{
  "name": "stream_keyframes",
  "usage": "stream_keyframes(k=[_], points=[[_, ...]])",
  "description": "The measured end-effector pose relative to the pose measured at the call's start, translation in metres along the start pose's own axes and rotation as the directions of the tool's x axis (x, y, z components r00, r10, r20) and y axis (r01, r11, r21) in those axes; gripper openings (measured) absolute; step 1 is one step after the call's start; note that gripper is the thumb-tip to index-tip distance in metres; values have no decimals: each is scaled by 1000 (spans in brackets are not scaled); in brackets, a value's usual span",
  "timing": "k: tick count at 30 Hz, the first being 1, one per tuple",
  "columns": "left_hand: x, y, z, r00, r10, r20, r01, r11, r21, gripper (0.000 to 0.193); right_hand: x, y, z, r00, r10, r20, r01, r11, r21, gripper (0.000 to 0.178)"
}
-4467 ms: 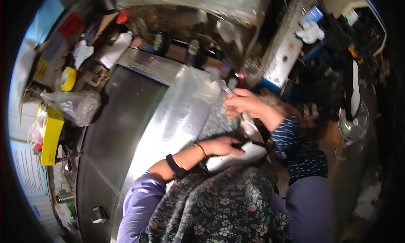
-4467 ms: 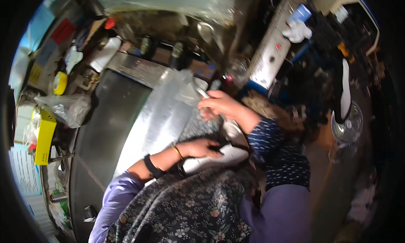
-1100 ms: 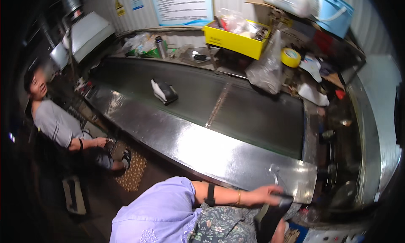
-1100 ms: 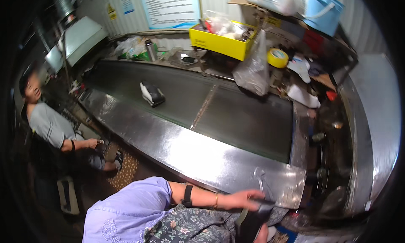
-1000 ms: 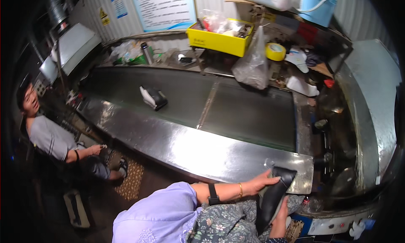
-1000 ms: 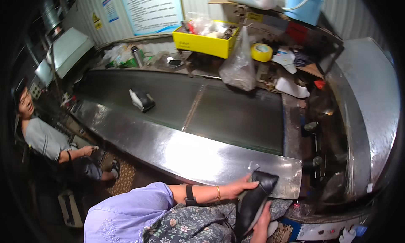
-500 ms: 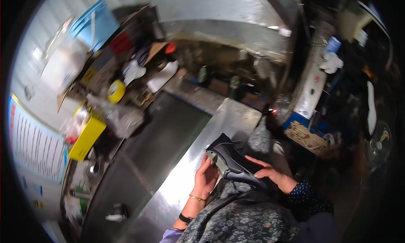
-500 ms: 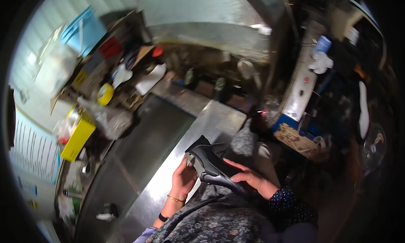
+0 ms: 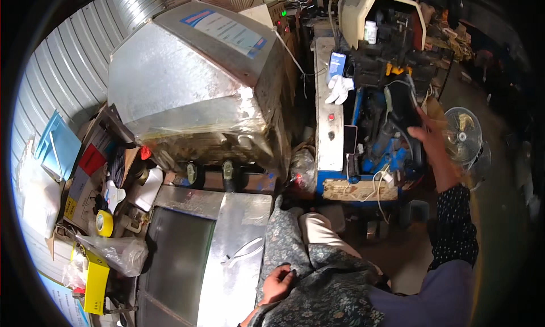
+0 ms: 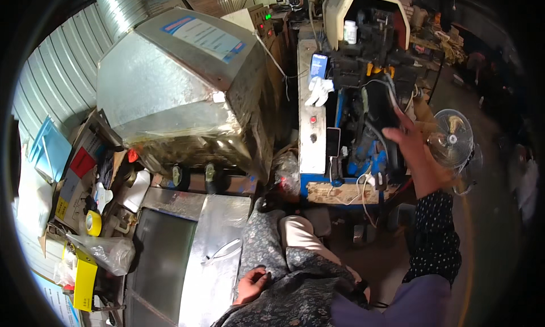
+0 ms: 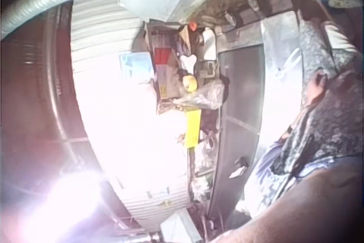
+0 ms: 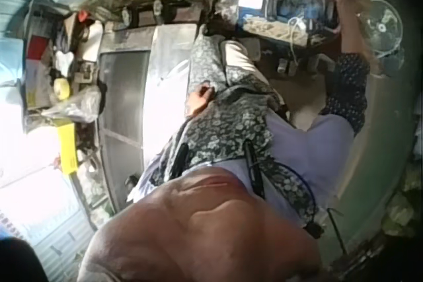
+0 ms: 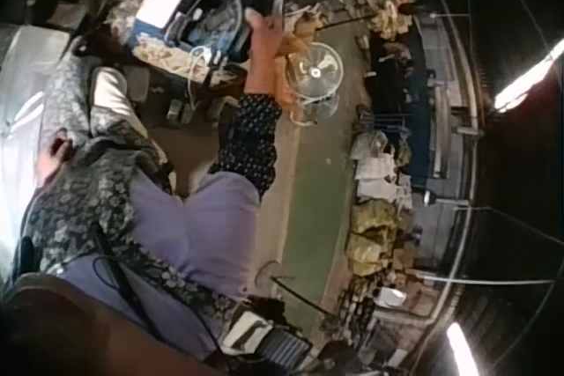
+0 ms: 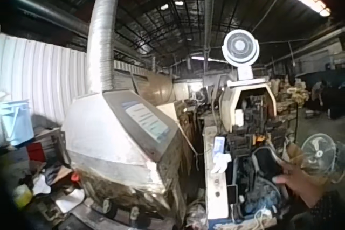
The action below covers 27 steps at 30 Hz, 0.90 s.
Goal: Placing shoe uppers onto lasting machine molds and operating the machine in a factory setting.
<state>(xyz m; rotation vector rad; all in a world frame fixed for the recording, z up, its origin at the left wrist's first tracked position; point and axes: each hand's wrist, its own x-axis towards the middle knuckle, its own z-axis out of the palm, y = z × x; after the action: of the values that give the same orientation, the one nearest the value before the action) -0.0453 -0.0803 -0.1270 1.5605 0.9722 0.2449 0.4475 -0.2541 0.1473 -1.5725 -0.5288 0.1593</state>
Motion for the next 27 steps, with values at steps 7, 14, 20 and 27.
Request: stream_keyframes(k=[7, 14, 20, 27], points=[[45, 131, 32, 949, 207, 238, -106, 920, -378, 35, -4, -10, 31, 980, -9, 200, -35, 977, 212, 77], [86, 167, 20, 948, 236, 215, 169, 201, -965, 73, -77, -23, 105, 430, -339, 837, 727, 680, -98, 79], [-9, 33, -128, 922, -175, -345, -267, 356, -895, 71, 94, 24, -22, 929, -290, 229, 296, 216, -930, 97], [-105, -15, -174, 407, -11, -913, 504, 837, 214, 84, 112, 55, -34, 994, -59, 95, 112, 523, -845, 87]])
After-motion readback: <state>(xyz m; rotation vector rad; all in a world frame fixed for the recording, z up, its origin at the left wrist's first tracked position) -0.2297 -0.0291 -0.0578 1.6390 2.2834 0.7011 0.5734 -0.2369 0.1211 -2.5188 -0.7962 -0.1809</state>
